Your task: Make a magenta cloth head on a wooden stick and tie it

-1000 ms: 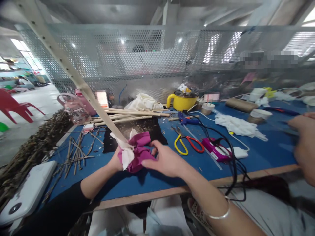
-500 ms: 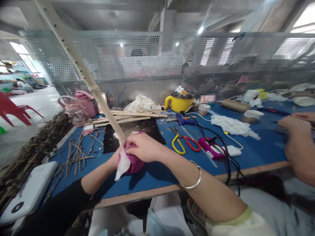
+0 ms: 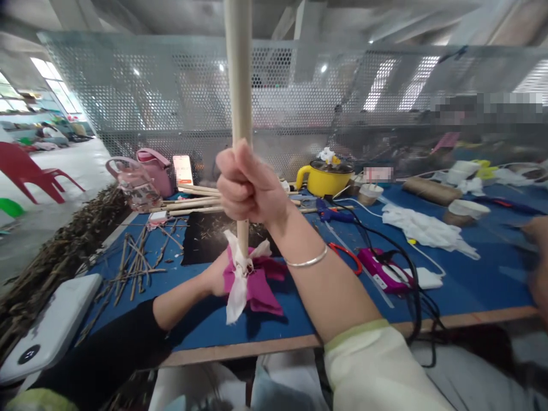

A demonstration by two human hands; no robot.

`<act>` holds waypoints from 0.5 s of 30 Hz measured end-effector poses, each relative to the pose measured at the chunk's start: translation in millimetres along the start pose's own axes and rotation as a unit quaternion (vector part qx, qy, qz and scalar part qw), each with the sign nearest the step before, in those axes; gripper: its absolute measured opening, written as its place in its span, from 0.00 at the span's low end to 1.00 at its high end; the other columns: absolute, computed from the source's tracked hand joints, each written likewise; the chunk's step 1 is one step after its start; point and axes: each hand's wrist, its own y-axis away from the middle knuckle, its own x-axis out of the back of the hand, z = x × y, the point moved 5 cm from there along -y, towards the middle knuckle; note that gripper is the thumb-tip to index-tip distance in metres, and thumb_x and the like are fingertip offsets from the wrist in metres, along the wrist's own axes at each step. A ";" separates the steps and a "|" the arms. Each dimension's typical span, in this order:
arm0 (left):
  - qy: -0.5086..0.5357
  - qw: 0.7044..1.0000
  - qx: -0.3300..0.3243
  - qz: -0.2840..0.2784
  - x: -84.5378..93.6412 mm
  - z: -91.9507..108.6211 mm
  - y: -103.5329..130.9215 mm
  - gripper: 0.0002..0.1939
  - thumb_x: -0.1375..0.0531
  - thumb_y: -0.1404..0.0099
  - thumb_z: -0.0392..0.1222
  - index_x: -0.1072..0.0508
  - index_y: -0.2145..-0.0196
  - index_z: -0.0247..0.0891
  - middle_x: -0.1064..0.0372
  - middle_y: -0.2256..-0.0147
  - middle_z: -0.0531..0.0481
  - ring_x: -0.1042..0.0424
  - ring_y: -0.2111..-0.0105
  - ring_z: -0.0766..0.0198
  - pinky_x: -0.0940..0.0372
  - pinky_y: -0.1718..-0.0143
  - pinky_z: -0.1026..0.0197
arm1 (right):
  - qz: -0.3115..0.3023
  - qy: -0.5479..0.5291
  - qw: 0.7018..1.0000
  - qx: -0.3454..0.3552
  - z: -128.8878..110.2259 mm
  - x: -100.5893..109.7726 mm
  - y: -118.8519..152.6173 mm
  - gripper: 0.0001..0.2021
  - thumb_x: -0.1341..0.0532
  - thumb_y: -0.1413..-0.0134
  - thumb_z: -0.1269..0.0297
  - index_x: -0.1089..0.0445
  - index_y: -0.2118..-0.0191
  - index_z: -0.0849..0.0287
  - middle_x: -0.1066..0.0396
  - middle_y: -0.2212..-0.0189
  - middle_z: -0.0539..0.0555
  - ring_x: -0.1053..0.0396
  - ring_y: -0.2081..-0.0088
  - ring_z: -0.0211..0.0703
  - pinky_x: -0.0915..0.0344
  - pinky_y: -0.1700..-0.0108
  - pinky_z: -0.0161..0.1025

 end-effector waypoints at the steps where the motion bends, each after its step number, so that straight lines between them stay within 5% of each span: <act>1: -0.008 1.000 -0.013 -0.003 0.3 -0.6 -0.1 0.28 0.38 0.45 0.44 0.31 0.46 0.37 0.30 0.48 0.41 0.33 0.47 0.46 0.45 0.42 0.46 | 0.015 -0.011 1.000 0.004 0.2 3.5 1.3 0.27 0.48 0.48 0.35 0.56 0.77 0.54 0.62 0.85 0.40 0.64 0.86 0.28 0.59 0.85 0.30; 4: -0.059 0.998 -0.013 0.019 -0.1 -2.8 0.8 0.32 0.39 0.45 0.46 0.35 0.42 0.39 0.30 0.48 0.43 0.31 0.51 0.46 0.40 0.46 0.47 | 0.154 -0.030 0.986 0.059 -4.3 7.4 7.9 0.25 0.44 0.46 0.43 0.54 0.79 0.54 0.61 0.85 0.40 0.63 0.87 0.29 0.61 0.86 0.31; 8: -0.174 0.982 0.052 0.048 -7.4 -0.6 4.0 0.25 0.41 0.43 0.50 0.30 0.47 0.46 0.25 0.63 0.50 0.27 0.66 0.53 0.35 0.65 0.57 | 0.296 -0.030 0.944 0.143 -14.6 -6.9 30.5 0.20 0.42 0.42 0.52 0.48 0.78 0.54 0.55 0.85 0.42 0.58 0.86 0.31 0.59 0.86 0.34; 11: -0.196 0.978 0.039 0.057 -12.0 11.2 5.8 0.20 0.42 0.41 0.53 0.25 0.53 0.47 0.26 0.64 0.51 0.27 0.68 0.57 0.40 0.72 0.60 | 0.299 -0.017 0.939 0.169 -26.6 -13.6 56.0 0.22 0.40 0.45 0.49 0.48 0.80 0.54 0.57 0.86 0.43 0.59 0.86 0.32 0.59 0.85 0.35; 15: -0.253 0.965 -0.015 0.063 -4.5 26.6 8.2 0.23 0.38 0.47 0.60 0.24 0.60 0.40 0.26 0.67 0.48 0.28 0.66 0.55 0.39 0.62 0.57 | 0.178 -0.055 0.978 0.090 -23.4 -3.4 97.2 0.24 0.46 0.47 0.39 0.45 0.80 0.53 0.52 0.87 0.44 0.50 0.86 0.35 0.45 0.80 0.37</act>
